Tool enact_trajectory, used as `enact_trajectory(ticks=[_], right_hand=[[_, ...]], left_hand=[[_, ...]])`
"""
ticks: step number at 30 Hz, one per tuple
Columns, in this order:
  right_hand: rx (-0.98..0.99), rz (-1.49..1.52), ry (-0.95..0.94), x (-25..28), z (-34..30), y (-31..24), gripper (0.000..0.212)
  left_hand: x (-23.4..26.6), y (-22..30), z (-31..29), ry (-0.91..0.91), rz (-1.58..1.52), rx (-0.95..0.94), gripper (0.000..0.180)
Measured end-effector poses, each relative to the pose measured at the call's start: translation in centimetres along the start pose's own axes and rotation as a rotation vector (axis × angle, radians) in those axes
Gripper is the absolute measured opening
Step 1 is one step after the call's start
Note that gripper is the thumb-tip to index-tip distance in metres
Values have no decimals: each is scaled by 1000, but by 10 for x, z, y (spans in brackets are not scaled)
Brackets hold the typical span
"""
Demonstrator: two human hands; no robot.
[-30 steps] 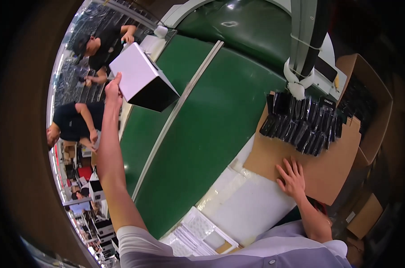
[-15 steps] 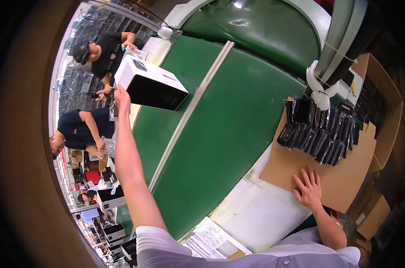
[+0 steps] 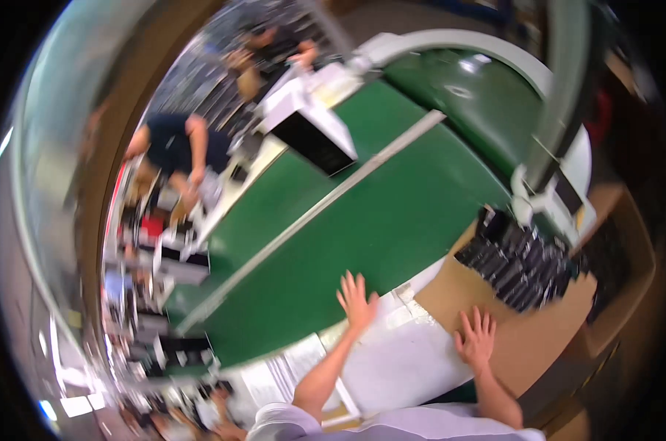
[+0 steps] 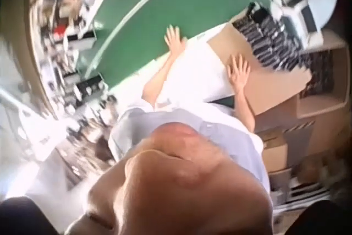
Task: Manually assemble electronic components into plastic housings on a production line.
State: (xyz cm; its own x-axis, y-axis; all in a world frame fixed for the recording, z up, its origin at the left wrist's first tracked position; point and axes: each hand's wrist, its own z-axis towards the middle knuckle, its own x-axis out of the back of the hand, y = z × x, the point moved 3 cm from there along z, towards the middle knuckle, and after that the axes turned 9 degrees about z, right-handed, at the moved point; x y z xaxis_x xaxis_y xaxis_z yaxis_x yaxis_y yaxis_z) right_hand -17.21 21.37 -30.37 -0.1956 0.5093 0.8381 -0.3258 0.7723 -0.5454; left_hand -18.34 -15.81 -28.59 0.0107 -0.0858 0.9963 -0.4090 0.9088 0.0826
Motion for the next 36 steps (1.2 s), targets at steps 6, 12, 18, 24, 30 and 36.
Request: enact_trajectory(ticks=[6,12,18,24,30,36], right_hand=[[60,-86,3,20,-4,1,60],[161,-139,47,9,-7,6,62],[157,-160,-2,2,-9,13,64],[149,-220,49,-5,-11,23,62],[185,-247,62,-12,-11,18,62],[181,-285,58,-8,-11,22,64]], left_hand=[[-49,57,-262,-165,-101,304,80],[-58,78,-312,54,-7,439,70],[-58,89,-302,101,89,590,67],[-56,95,-300,149,37,572,65],[-47,94,-304,185,9,584,64],[-41,101,-299,190,9,583,63]])
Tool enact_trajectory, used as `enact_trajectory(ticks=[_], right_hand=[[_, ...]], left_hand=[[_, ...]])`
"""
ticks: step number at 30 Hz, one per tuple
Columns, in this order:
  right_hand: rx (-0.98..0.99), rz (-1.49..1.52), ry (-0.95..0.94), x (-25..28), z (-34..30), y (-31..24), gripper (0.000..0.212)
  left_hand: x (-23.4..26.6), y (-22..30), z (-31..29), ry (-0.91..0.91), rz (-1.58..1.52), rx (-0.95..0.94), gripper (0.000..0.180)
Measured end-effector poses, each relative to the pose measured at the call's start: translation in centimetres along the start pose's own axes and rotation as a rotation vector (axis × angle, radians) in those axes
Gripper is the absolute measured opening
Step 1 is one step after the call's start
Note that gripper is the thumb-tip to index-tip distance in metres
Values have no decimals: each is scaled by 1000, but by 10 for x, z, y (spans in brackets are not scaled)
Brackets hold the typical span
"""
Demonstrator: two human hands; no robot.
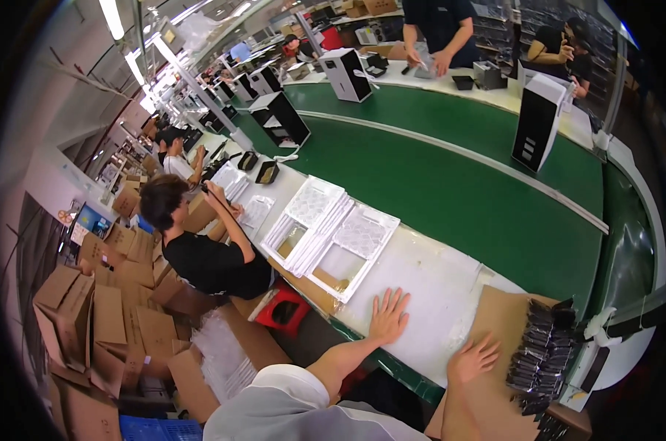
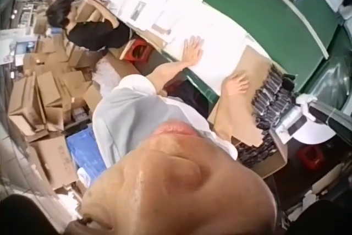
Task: Manually assemble electronic components into plastic housings on a production line.
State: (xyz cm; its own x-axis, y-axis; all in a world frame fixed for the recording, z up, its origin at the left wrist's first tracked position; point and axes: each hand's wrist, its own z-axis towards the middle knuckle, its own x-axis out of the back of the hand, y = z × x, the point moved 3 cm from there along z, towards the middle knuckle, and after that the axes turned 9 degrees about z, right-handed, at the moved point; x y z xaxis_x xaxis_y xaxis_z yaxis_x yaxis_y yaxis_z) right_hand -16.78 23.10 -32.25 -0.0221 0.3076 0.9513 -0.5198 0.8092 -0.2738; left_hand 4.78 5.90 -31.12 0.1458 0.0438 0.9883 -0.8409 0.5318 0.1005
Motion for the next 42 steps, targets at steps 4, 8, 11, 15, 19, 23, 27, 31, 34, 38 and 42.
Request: enact_trajectory(ticks=[4,8,11,15,19,23,27,31,34,38,42], right_hand=[[2,-22,-5,-3,-1,0,65],[-30,-34,-31,0,-4,-3,65],[-45,-42,-38,2,-2,-8,67],[-56,-21,-88,16,7,-1,68],[-80,7,-54,14,7,-12,67],[31,91,43,22,9,-9,67],[18,77,47,21,8,-2,67],[23,71,20,20,5,-5,66],[17,80,36,20,8,-3,67],[8,89,26,21,10,-2,68],[9,107,26,20,11,-2,70]], left_hand=[[3,-2,-4,-24,10,19,62],[6,-5,-4,-20,-3,9,63],[4,-7,0,-26,-8,-3,63],[-4,1,9,-44,19,-11,64],[2,-14,-2,-35,54,29,66],[-3,0,6,-53,-10,-16,67],[-6,5,3,-58,-25,-30,66],[-3,0,-1,-78,-6,-8,66],[-5,1,3,-81,-11,-10,67],[-7,2,4,-73,-8,-17,67],[-5,4,4,-82,2,0,67]])
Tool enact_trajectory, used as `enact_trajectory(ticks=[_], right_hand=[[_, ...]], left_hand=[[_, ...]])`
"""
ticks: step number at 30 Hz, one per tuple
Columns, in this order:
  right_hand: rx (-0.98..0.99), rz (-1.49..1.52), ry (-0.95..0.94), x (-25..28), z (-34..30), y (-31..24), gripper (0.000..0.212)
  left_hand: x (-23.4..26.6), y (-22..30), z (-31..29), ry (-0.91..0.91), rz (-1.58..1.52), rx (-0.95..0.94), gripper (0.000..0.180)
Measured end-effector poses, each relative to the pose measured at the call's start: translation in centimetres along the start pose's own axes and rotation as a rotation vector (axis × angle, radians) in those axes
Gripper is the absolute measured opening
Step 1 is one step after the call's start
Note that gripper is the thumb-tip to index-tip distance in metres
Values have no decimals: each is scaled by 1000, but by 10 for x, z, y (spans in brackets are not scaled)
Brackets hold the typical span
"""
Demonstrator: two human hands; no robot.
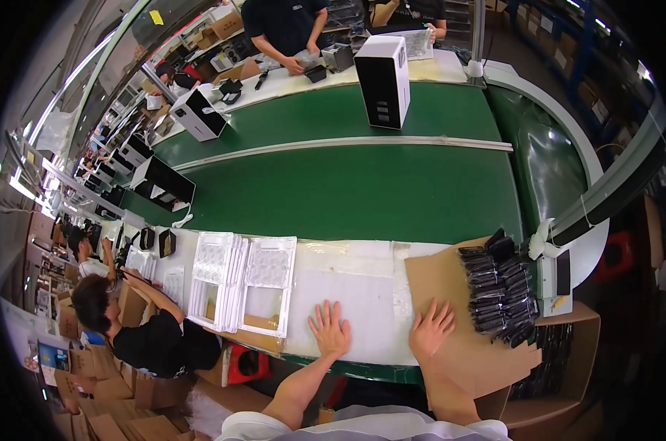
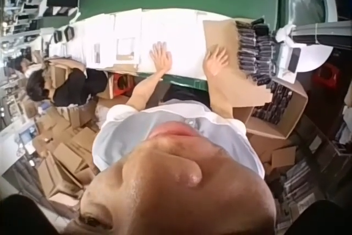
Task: Manually assemble electronic components into plastic housings on a production line.
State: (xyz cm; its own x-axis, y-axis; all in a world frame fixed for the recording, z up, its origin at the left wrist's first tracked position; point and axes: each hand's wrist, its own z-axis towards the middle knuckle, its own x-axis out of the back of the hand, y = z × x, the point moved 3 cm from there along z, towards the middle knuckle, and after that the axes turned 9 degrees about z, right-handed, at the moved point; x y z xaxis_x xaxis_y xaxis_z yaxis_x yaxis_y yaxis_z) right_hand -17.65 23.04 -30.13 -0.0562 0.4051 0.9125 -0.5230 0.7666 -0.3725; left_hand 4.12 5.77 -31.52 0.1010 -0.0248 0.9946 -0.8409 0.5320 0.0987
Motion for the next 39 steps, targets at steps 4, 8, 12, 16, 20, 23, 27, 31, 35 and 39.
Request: enact_trajectory(ticks=[4,8,12,16,20,23,27,31,35,39], right_hand=[[-13,15,-7,4,0,-2,71],[-13,24,-5,8,-3,-3,71],[-29,25,-16,6,-2,-3,70],[-27,30,-36,4,-2,-3,69],[-29,20,-9,4,-2,-1,70],[-31,19,17,3,0,0,70],[-33,14,-5,-1,-3,0,69],[-19,32,-8,2,-3,-1,68],[-72,32,9,7,0,6,67],[-52,68,-14,7,-1,-2,67]], left_hand=[[0,-1,-3,2,-1,-5,68],[0,-2,-6,-11,-6,-12,67],[1,-1,-5,-18,3,-21,67],[1,-2,-4,-5,16,-30,67],[3,0,-4,11,5,-33,67],[3,4,2,-6,1,-28,67],[3,2,-4,-44,12,11,67],[1,-1,-3,-21,40,-1,68],[-1,10,2,-40,34,-36,69],[-1,-4,-6,-22,26,3,70]])
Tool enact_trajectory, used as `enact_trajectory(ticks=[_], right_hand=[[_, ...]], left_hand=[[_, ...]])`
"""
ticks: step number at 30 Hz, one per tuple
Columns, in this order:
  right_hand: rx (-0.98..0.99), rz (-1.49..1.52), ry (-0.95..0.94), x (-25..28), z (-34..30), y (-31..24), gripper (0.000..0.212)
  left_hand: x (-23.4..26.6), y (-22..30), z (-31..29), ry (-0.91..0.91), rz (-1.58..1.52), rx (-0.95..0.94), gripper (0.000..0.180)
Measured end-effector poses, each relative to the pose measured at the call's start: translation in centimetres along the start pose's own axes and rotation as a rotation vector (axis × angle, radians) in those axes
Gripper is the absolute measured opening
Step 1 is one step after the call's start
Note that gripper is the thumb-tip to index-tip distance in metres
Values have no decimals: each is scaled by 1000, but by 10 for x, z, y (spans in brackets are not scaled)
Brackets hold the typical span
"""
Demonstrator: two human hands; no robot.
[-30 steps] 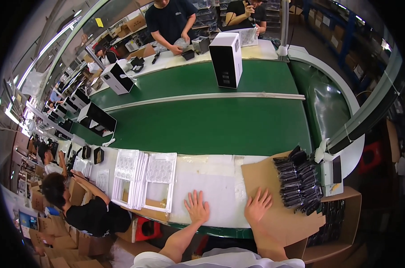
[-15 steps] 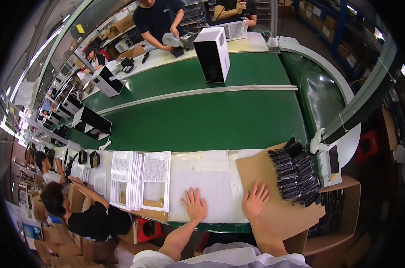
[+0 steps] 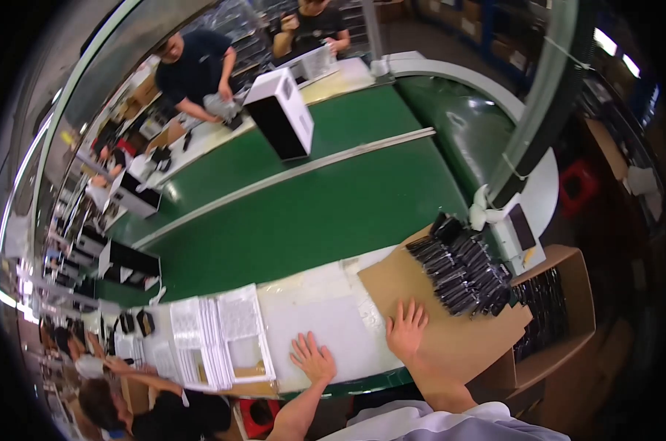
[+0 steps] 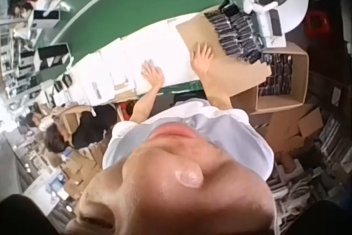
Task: Manually assemble electronic components into plastic housings on a production line.
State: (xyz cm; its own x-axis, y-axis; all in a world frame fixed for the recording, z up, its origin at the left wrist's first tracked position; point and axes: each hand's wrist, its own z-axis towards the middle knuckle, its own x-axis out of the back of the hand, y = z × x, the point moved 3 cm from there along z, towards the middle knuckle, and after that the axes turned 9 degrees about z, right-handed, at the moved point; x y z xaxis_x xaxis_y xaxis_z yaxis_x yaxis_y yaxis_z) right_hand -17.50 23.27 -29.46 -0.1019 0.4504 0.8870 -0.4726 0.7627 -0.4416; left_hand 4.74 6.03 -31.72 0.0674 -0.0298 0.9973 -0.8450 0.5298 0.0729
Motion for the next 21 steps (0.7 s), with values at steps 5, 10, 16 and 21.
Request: enact_trajectory(ticks=[5,10,16,21], right_hand=[[-17,-13,-5,4,-2,5,67],[9,15,28,6,0,3,67],[8,26,-7,2,2,5,67],[-6,9,-14,3,2,4,66]], left_hand=[[1,8,2,-30,17,-20,69],[6,10,4,-42,12,-9,68],[4,10,5,-31,23,-12,70],[-1,9,4,-32,9,-7,69]])
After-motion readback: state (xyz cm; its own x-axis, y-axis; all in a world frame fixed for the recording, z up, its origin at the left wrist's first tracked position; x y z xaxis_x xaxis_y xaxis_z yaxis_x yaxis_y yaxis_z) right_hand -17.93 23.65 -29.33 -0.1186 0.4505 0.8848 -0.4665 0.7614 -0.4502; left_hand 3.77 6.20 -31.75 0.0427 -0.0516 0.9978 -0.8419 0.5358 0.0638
